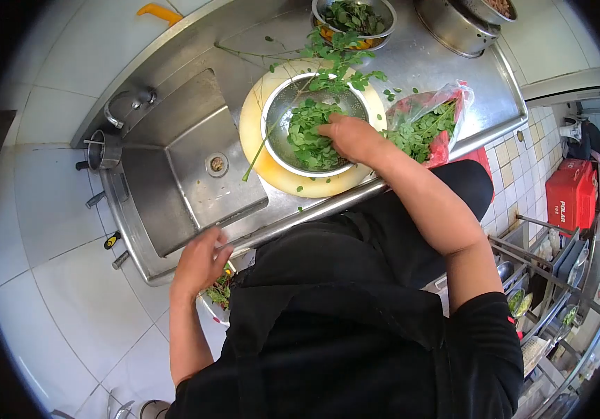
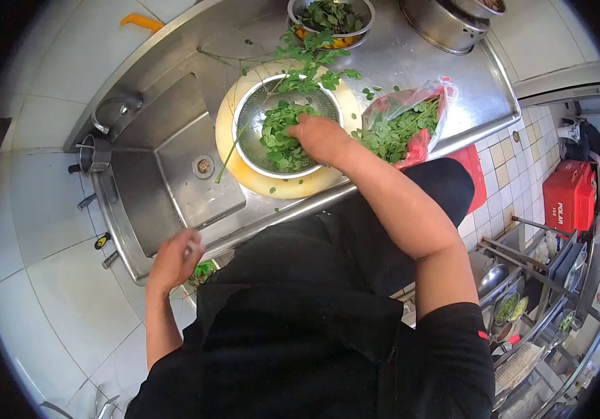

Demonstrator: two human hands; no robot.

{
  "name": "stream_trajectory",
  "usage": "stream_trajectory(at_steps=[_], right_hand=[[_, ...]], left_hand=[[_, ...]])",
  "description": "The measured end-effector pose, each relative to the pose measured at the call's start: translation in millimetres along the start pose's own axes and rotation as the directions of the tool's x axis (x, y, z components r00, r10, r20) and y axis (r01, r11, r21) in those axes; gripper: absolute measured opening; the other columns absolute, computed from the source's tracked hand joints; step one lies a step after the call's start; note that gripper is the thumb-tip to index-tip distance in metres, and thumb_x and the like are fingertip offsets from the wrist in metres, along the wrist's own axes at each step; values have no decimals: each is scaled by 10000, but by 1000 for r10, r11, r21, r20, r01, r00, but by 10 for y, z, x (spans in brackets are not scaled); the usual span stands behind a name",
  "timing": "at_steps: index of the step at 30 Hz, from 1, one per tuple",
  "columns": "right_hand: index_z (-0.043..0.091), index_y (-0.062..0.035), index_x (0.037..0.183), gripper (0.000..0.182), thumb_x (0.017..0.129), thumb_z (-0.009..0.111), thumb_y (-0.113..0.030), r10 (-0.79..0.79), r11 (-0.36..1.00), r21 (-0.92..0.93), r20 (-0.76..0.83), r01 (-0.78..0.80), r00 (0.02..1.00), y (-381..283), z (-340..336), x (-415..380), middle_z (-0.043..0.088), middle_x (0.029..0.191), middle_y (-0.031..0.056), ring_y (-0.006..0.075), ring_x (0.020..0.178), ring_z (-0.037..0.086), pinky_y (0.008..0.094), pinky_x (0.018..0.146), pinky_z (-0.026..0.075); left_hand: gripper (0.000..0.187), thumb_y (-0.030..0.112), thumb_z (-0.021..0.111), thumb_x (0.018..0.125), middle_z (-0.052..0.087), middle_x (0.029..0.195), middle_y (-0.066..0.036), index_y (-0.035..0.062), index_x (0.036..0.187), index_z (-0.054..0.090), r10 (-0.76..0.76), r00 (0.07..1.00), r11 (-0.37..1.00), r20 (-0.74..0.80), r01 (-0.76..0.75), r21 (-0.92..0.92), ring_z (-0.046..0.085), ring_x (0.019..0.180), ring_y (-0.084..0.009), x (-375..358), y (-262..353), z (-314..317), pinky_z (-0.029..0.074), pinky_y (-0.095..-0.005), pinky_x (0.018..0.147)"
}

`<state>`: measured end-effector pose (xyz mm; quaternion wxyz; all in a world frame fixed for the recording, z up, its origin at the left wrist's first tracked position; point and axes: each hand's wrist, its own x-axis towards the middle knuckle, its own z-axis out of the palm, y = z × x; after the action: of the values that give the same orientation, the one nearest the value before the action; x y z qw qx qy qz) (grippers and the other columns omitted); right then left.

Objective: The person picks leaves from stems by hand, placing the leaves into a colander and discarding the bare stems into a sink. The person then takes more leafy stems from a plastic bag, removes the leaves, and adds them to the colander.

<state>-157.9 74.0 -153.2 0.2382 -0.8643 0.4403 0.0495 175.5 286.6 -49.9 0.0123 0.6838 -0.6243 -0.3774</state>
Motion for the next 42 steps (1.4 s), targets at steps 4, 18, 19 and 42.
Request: stream_trajectory(at_steps=[4, 18, 19, 42], right_hand=[[713, -77, 1156, 321, 846, 629, -66, -44, 992, 114, -114, 57, 992, 86, -219, -57, 676, 1084, 202, 377, 1062, 649, 450, 941, 525], [708, -73, 1143, 298, 868, 628, -155, 45, 895, 435, -314, 102, 948, -7, -681, -293, 718, 1017, 222, 398, 962, 682, 436, 881, 535], [706, -64, 1119, 287, 864, 598, -140, 13, 877, 453, -362, 163, 932, 13, -626, -274, 720, 1003, 218, 390, 956, 686, 438, 865, 537], [766, -132, 1063, 267, 894, 696, -327, 65, 993, 117, -433, -16, 899, -68, 91, 222, 692, 1085, 126, 327, 1038, 611, 450, 951, 459]], left_hand=[[284, 129, 767, 799, 711, 900, -79, 64, 1049, 647, 608, 704, 760, -367, -650, 11, 671, 768, -268, 104, 1134, -331, 532, -392, 635], [311, 149, 708, 712, 592, 963, -38, 222, 987, 583, 735, -218, -186, -642, -975, 117, 536, 616, -125, 137, 2485, -228, 476, -261, 554], [190, 181, 735, 719, 611, 810, -39, 156, 896, 672, 812, -55, -107, -581, -993, -57, 568, 581, -164, 84, 2428, -288, 497, -263, 514], [204, 170, 744, 847, 626, 821, -44, 90, 999, 634, 831, 556, 520, -27, -792, -319, 628, 689, -200, 640, 1877, 143, 491, -347, 618]])
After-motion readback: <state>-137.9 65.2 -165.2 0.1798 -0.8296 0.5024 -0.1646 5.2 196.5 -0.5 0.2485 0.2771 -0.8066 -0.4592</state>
